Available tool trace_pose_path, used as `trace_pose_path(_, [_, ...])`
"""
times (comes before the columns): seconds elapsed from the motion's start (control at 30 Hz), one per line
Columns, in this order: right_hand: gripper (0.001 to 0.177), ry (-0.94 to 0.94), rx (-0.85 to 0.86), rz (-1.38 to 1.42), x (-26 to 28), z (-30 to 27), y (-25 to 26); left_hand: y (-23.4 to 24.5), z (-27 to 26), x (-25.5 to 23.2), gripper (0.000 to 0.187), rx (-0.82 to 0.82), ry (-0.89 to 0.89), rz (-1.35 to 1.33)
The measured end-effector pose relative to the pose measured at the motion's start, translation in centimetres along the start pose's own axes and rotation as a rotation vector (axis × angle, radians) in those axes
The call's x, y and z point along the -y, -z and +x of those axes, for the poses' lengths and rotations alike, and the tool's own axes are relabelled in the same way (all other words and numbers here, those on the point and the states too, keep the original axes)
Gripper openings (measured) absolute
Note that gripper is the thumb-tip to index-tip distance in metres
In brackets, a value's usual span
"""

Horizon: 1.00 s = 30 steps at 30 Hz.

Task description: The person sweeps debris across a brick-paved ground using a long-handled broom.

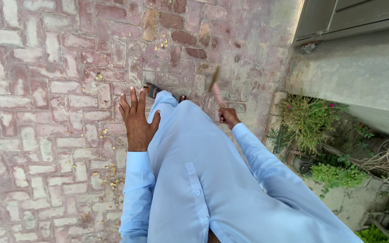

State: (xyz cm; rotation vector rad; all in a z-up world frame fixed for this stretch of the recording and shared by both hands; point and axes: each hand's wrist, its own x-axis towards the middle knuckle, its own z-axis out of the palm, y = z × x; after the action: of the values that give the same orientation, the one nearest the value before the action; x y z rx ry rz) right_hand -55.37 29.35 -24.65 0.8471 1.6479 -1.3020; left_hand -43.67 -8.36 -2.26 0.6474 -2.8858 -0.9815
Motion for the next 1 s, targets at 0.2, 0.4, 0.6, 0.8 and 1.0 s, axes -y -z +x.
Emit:
trace_pose_path(0.2, [0.020, 0.011, -0.167, 0.199, 5.6, 1.2, 1.4, 3.0, 4.3, 0.9, 0.081, -0.016, -0.068, 0.011])
trace_pose_path(0.4, [0.023, -0.005, -0.251, 0.398, 10.2, 5.9, -3.1, 5.2, 8.3, 4.0, 0.082, 0.002, -0.068, 0.023])
trace_pose_path(0.6, [0.024, -0.001, -0.069, 0.141, 12.2, 8.9, -18.1, 7.3, 10.3, 7.9, 0.086, -0.004, -0.031, 0.039])
trace_pose_path(0.8, [0.023, -0.033, 0.297, -0.108, 11.6, 8.4, -31.1, 8.6, 11.8, 10.3, 0.086, -0.030, 0.003, 0.063])
trace_pose_path(1.0, [0.016, -0.138, 0.515, 0.163, 13.8, 9.3, -30.3, 8.7, 13.3, 11.1, 0.085, -0.037, -0.013, 0.054])
